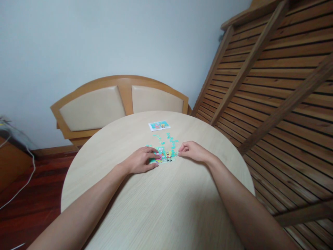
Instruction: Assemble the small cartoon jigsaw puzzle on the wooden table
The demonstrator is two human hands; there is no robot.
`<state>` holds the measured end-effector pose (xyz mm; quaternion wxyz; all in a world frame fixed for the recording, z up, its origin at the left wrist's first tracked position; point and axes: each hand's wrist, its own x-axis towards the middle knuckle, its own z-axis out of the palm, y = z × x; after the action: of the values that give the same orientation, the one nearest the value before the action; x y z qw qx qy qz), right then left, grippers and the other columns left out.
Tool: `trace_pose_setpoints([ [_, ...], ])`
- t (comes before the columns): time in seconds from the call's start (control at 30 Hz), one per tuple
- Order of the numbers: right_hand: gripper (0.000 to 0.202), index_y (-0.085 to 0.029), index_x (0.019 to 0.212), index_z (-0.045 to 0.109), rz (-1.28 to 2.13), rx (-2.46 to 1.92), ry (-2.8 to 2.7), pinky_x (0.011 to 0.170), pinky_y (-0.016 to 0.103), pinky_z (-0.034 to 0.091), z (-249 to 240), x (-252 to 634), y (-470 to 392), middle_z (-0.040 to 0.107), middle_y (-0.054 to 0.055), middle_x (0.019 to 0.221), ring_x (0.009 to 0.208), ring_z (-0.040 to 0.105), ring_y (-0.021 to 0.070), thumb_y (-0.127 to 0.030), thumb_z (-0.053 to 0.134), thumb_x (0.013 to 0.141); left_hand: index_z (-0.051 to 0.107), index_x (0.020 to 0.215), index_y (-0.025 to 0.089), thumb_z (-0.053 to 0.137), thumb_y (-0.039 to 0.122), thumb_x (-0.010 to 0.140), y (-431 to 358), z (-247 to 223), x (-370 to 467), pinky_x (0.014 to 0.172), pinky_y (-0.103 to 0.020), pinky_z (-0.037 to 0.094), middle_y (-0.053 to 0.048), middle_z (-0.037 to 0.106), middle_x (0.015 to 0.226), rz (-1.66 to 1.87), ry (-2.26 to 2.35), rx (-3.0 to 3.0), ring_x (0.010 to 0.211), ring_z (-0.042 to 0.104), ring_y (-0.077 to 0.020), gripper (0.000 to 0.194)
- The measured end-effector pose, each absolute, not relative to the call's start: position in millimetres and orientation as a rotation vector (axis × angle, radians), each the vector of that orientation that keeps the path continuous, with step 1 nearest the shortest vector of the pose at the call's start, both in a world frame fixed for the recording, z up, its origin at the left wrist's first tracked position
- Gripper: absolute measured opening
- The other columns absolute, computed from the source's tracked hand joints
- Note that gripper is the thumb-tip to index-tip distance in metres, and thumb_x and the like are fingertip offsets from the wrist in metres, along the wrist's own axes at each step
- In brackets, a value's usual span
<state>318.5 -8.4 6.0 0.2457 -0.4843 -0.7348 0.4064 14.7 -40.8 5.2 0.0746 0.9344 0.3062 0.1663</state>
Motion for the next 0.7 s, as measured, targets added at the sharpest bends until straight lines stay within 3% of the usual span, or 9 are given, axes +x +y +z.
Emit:
trace_pose_setpoints([
  [0.17, 0.019, -0.014, 0.078, 0.071, 1.085, -1.283, -2.116, 0.060, 0.023, 0.044, 5, 316, -11, 0.070, 0.002, 0.073, 0.066, 0.061, 0.0140, -0.032, 0.073, 0.073, 0.069, 0.124, 0.023, 0.057, 0.044, 0.095, -40, 3, 14, 0.104, -0.040, 0.046, -0.012, 0.062, 0.127, 0.499, 0.904, 2.806, 0.114, 0.060, -0.0254, 0.038],
  [0.37, 0.026, -0.015, 0.095, 0.074, 1.074, -1.272, -2.164, 0.057, 0.022, 0.039, 3, 313, -12, 0.067, -0.002, 0.068, 0.061, 0.056, 0.0124, -0.033, 0.069, 0.076, 0.068, 0.125, 0.023, 0.057, 0.044, 0.095, -38, 2, 13, 0.105, -0.042, 0.045, -0.013, 0.062, 0.127, 0.499, 0.885, 2.801, 0.115, 0.060, -0.0260, 0.039],
  [0.7, 0.014, -0.013, 0.082, 0.072, 1.048, -1.421, -2.063, 0.060, 0.022, 0.045, 6, 306, -16, 0.074, 0.005, 0.076, 0.069, 0.064, 0.0150, -0.026, 0.072, 0.076, 0.069, 0.123, 0.022, 0.059, 0.042, 0.094, -40, 5, 14, 0.104, -0.041, 0.046, -0.013, 0.062, 0.126, 0.501, 0.882, 2.783, 0.115, 0.060, -0.0261, 0.037],
])
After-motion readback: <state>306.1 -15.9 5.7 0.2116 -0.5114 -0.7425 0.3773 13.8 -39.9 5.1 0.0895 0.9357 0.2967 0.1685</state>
